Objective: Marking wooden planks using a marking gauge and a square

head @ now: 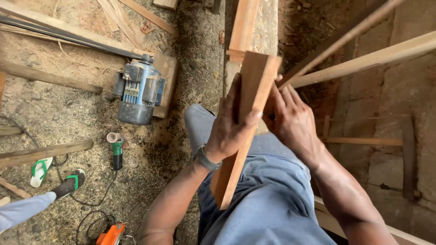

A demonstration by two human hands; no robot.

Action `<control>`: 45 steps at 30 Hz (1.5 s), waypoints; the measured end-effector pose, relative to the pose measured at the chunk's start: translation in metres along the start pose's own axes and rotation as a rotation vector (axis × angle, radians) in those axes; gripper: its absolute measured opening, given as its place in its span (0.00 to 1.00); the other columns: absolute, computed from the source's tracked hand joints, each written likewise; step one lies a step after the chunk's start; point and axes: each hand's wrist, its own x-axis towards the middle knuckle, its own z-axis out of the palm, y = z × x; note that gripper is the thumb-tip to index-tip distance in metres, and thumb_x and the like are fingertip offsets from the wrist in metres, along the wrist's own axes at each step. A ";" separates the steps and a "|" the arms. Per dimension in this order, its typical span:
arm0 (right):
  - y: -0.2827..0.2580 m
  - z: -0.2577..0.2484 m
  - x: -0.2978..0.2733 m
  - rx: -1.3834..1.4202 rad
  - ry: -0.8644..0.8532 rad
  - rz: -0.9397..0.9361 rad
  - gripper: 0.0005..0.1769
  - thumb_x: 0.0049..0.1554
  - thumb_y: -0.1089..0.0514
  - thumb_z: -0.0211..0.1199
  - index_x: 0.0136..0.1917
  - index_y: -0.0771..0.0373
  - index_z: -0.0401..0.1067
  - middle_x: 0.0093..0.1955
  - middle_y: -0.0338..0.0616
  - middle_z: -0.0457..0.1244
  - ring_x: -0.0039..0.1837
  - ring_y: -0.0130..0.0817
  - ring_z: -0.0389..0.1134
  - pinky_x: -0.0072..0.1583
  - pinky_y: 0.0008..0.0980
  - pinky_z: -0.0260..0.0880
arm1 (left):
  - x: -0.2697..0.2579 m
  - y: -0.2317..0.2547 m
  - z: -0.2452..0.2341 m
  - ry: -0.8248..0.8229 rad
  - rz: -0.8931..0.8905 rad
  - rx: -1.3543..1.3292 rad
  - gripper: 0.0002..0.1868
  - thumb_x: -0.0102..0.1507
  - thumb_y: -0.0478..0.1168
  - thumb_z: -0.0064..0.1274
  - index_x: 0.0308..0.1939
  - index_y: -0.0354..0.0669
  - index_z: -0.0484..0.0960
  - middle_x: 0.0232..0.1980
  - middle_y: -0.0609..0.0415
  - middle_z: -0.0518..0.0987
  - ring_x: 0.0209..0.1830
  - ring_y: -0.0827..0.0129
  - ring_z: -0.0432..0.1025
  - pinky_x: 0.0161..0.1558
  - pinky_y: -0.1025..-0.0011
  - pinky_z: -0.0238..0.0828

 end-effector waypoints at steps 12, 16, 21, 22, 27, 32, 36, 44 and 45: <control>-0.001 -0.023 0.015 0.271 0.303 0.188 0.38 0.54 0.66 0.69 0.77 0.63 0.64 0.67 0.59 0.65 0.64 0.50 0.68 0.60 0.46 0.73 | 0.024 -0.020 0.024 -0.024 0.189 -0.356 0.50 0.69 0.68 0.36 0.82 0.41 0.39 0.70 0.29 0.70 0.72 0.35 0.62 0.69 0.29 0.50; 0.015 -0.051 0.031 0.581 0.476 0.330 0.37 0.61 0.70 0.67 0.80 0.61 0.60 0.66 0.60 0.65 0.61 0.44 0.67 0.62 0.47 0.70 | 0.019 -0.009 0.044 -0.082 0.118 -0.418 0.49 0.68 0.69 0.39 0.83 0.50 0.39 0.82 0.28 0.47 0.78 0.29 0.49 0.72 0.32 0.45; 0.013 -0.057 0.036 1.496 0.551 0.546 0.33 0.62 0.51 0.48 0.77 0.61 0.53 0.70 0.50 0.60 0.71 0.36 0.63 0.73 0.33 0.65 | 0.031 -0.010 0.068 -0.099 0.067 -0.482 0.43 0.67 0.61 0.40 0.80 0.47 0.48 0.84 0.51 0.52 0.82 0.65 0.50 0.79 0.66 0.48; 0.014 -0.058 0.034 1.488 0.558 0.555 0.33 0.62 0.51 0.48 0.77 0.61 0.53 0.70 0.50 0.60 0.71 0.36 0.63 0.73 0.33 0.65 | 0.032 -0.007 0.070 -0.110 0.062 -0.484 0.43 0.67 0.61 0.40 0.80 0.47 0.48 0.84 0.51 0.52 0.82 0.65 0.50 0.79 0.66 0.48; 0.020 -0.063 0.024 1.126 0.542 0.470 0.37 0.69 0.47 0.44 0.84 0.65 0.42 0.86 0.53 0.44 0.85 0.37 0.48 0.83 0.33 0.49 | 0.035 0.004 0.083 -0.213 0.066 -0.617 0.39 0.68 0.55 0.43 0.80 0.48 0.50 0.81 0.49 0.59 0.79 0.65 0.56 0.78 0.67 0.52; 0.030 -0.082 0.009 0.948 0.545 0.452 0.33 0.75 0.44 0.43 0.85 0.62 0.42 0.87 0.52 0.44 0.88 0.37 0.45 0.89 0.37 0.43 | 0.039 0.017 0.099 -0.299 0.059 -0.548 0.39 0.69 0.56 0.41 0.80 0.47 0.48 0.84 0.50 0.51 0.84 0.65 0.47 0.81 0.65 0.44; 0.038 -0.098 -0.010 1.055 0.568 0.505 0.37 0.75 0.41 0.46 0.86 0.57 0.37 0.89 0.53 0.44 0.91 0.38 0.46 0.90 0.36 0.47 | 0.044 0.018 0.127 -0.398 0.062 -0.603 0.39 0.69 0.55 0.42 0.80 0.46 0.49 0.83 0.48 0.54 0.82 0.65 0.51 0.78 0.68 0.51; 0.049 -0.119 -0.067 1.056 0.586 0.826 0.37 0.72 0.46 0.45 0.86 0.56 0.33 0.91 0.48 0.36 0.87 0.31 0.48 0.75 0.25 0.57 | 0.037 0.026 0.162 -0.667 -0.160 -0.422 0.49 0.61 0.65 0.40 0.81 0.47 0.45 0.83 0.49 0.51 0.82 0.64 0.49 0.77 0.66 0.44; 0.050 -0.118 -0.072 1.239 0.656 0.756 0.37 0.72 0.49 0.47 0.86 0.53 0.32 0.90 0.50 0.43 0.89 0.38 0.48 0.87 0.35 0.51 | 0.035 0.022 0.168 -0.676 -0.173 -0.453 0.49 0.62 0.63 0.42 0.81 0.45 0.44 0.83 0.50 0.50 0.82 0.66 0.47 0.77 0.68 0.41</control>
